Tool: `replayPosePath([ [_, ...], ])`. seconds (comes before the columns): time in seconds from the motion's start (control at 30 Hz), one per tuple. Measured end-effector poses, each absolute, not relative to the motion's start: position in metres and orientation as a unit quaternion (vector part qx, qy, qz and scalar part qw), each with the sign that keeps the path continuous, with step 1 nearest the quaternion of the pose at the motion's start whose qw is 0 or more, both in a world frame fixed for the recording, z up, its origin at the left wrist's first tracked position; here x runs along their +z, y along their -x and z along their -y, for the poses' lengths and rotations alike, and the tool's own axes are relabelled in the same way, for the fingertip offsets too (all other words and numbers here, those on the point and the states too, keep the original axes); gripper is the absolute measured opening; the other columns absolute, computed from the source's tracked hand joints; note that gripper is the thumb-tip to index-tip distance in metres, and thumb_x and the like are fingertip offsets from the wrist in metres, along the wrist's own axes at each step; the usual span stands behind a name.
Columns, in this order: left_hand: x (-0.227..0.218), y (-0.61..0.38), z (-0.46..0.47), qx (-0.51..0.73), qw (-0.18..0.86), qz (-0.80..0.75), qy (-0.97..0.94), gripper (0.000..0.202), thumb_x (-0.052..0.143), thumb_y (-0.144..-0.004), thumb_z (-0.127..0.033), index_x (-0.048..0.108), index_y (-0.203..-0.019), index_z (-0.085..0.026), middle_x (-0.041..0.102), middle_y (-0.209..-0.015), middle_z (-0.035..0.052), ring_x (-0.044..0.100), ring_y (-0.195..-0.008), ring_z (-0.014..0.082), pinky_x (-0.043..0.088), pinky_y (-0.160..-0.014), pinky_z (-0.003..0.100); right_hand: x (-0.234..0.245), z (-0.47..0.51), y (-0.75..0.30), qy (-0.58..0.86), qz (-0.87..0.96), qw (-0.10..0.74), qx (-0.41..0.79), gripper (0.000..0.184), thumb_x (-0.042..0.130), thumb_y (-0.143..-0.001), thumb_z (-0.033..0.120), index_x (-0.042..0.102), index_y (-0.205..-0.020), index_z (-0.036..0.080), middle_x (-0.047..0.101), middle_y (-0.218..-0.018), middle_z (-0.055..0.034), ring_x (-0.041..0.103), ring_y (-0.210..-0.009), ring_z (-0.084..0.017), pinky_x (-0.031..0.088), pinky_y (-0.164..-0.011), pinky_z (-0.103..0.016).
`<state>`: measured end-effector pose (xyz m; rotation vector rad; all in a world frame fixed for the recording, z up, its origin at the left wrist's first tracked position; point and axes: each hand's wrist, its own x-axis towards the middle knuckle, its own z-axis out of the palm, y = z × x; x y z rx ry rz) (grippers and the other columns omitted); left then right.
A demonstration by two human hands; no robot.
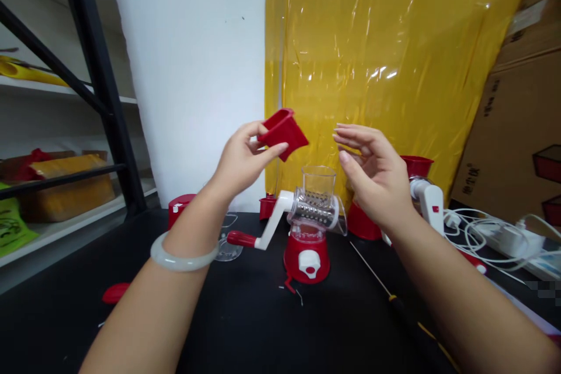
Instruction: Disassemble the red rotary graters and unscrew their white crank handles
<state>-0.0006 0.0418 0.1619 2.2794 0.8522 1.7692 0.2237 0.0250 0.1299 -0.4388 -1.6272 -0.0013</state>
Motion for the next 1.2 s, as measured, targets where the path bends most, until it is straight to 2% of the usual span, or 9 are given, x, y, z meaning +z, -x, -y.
replayPosePath([
  [0.1,0.161,0.032,-0.058,0.545,0.021,-0.416,-0.728,0.025,0.07,-0.076,-0.037,0.055,-0.081,-0.018,0.068,-0.105,0.0084,0.064,-0.097,0.0217,0.054,-0.082,0.037,0.129,-0.04,-0.233,0.219,0.723,0.655,-0.003,0.027,0.057,-0.089,0.035,0.062,-0.116,0.032,0.055,-0.126,-0.0065,0.056,-0.118,-0.024,0.048,-0.102,-0.048],
  [0.2,0.151,0.054,-0.076,0.381,0.006,-0.586,-0.715,0.025,0.072,-0.071,-0.037,0.06,-0.079,-0.016,0.07,-0.082,0.0071,0.066,-0.08,0.0229,0.051,-0.072,0.036,0.125,-0.055,-0.239,0.257,0.735,0.628,0.012,0.027,0.058,-0.089,0.038,0.063,-0.113,0.028,0.057,-0.122,-0.008,0.059,-0.113,-0.024,0.046,-0.101,-0.05],
  [0.27,0.141,0.059,-0.087,0.243,0.014,-0.63,-0.737,0.025,0.077,-0.064,-0.033,0.063,-0.075,-0.016,0.068,-0.073,0.0055,0.065,-0.075,0.0228,0.05,-0.07,0.034,0.122,-0.061,-0.239,0.283,0.747,0.601,0.023,0.029,0.058,-0.089,0.041,0.064,-0.113,0.026,0.059,-0.119,-0.0086,0.059,-0.112,-0.024,0.045,-0.102,-0.05],
  [0.37,0.123,0.055,-0.1,0.114,0.069,-0.634,-0.761,0.024,0.081,-0.055,-0.028,0.065,-0.07,-0.017,0.068,-0.067,0.0032,0.065,-0.072,0.0215,0.048,-0.069,0.031,0.118,-0.064,-0.237,0.31,0.772,0.554,0.041,0.032,0.056,-0.09,0.044,0.063,-0.115,0.025,0.061,-0.118,-0.0088,0.059,-0.112,-0.024,0.045,-0.101,-0.049],
  [0.47,0.106,0.047,-0.109,0.057,0.161,-0.652,-0.739,0.025,0.082,-0.051,-0.026,0.061,-0.059,-0.016,0.066,-0.06,0.0043,0.065,-0.065,0.0219,0.049,-0.064,0.031,0.115,-0.064,-0.235,0.321,0.783,0.53,0.049,0.034,0.056,-0.09,0.046,0.063,-0.115,0.025,0.061,-0.119,-0.0087,0.059,-0.112,-0.024,0.046,-0.099,-0.049],
  [0.63,0.084,0.044,-0.123,0.005,0.238,-0.645,-0.727,0.027,0.084,-0.045,-0.025,0.06,-0.053,-0.016,0.067,-0.06,0.0061,0.066,-0.065,0.0233,0.053,-0.064,0.034,0.114,-0.063,-0.234,0.322,0.784,0.528,0.054,0.033,0.057,-0.089,0.046,0.063,-0.115,0.025,0.061,-0.119,-0.0089,0.06,-0.11,-0.024,0.049,-0.096,-0.048],
  [0.97,0.07,0.05,-0.133,0.038,0.228,-0.638,-0.734,0.026,0.082,-0.048,-0.031,0.068,-0.064,-0.015,0.071,-0.067,0.0073,0.066,-0.068,0.0225,0.053,-0.065,0.031,0.115,-0.062,-0.232,0.312,0.788,0.529,0.034,0.028,0.057,-0.089,0.042,0.065,-0.11,0.025,0.061,-0.116,-0.0086,0.06,-0.109,-0.023,0.049,-0.096,-0.047],
  [1.2,0.068,0.052,-0.134,0.048,0.243,-0.626,-0.739,0.034,0.084,-0.044,-0.031,0.071,-0.071,-0.016,0.07,-0.068,0.0052,0.065,-0.069,0.0209,0.052,-0.066,0.03,0.114,-0.062,-0.232,0.303,0.787,0.537,0.021,0.026,0.057,-0.089,0.042,0.066,-0.106,0.025,0.062,-0.112,-0.0082,0.061,-0.106,-0.023,0.049,-0.096,-0.047],
])
